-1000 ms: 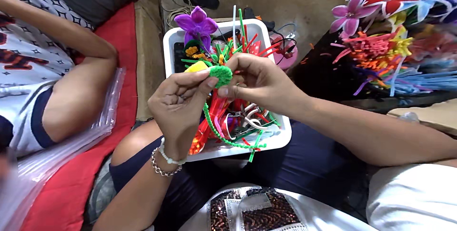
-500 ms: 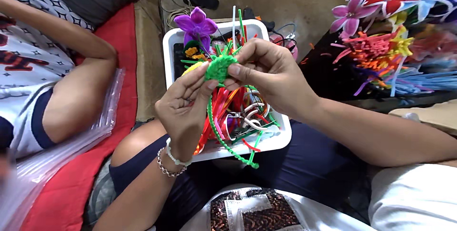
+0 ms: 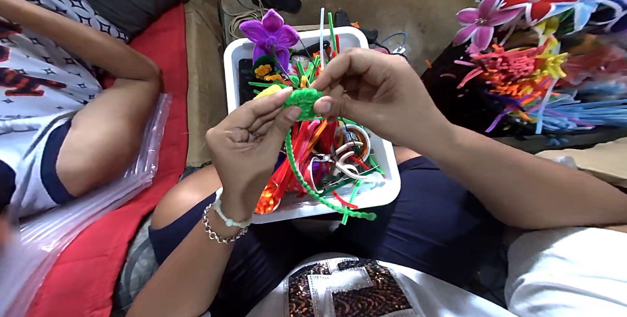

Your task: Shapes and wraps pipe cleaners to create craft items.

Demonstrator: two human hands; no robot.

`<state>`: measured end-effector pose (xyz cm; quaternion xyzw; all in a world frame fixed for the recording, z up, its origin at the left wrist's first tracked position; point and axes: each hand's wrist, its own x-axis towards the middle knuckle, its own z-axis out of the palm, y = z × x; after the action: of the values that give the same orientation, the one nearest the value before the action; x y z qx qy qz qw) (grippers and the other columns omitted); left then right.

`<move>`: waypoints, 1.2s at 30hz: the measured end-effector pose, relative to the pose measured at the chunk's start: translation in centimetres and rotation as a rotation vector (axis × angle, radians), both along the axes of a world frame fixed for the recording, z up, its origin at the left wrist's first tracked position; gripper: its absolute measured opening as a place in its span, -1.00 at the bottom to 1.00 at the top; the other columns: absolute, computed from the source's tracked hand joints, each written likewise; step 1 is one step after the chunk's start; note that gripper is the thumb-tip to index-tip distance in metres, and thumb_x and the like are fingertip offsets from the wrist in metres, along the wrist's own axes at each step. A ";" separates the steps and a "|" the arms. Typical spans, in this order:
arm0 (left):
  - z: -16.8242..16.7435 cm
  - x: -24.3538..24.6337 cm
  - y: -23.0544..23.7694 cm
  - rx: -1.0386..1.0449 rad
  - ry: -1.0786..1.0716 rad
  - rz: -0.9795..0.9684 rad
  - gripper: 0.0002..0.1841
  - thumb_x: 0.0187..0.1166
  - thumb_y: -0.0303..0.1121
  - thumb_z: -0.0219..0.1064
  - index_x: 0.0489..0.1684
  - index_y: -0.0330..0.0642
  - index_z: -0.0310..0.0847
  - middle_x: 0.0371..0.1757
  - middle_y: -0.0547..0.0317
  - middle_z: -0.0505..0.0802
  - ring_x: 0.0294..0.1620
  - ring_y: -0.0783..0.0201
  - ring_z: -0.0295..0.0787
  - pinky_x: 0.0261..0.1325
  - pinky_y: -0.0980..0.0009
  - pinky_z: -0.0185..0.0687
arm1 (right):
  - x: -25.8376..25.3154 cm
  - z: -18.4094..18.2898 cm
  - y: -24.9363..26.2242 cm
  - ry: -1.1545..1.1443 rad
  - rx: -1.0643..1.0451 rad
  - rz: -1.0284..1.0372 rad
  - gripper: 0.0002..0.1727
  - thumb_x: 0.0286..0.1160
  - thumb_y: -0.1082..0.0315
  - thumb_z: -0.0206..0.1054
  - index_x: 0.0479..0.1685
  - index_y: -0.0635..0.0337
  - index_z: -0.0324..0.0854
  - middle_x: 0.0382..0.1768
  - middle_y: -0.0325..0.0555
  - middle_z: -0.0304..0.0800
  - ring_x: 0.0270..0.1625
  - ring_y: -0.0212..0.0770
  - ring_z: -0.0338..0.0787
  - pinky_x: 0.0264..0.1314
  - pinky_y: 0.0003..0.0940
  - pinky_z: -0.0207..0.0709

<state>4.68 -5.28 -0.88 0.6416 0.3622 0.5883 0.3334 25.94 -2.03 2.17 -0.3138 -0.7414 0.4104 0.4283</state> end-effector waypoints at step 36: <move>-1.1 0.7 0.0 0.073 -0.113 0.028 -0.75 0.42 -0.61 0.54 0.02 -0.24 0.80 0.02 0.28 0.93 -0.05 0.39 0.91 0.04 0.47 0.89 | -1.5 -0.6 -1.1 0.388 -0.385 -0.035 -0.96 0.68 0.52 0.26 -0.04 0.26 0.54 -0.19 -0.13 0.81 -0.19 -0.30 0.90 0.01 -0.34 0.86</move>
<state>5.35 -5.29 -1.97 0.6142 0.3299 0.6409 0.3214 24.40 -3.17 1.60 -0.3177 -0.5483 0.5888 0.5016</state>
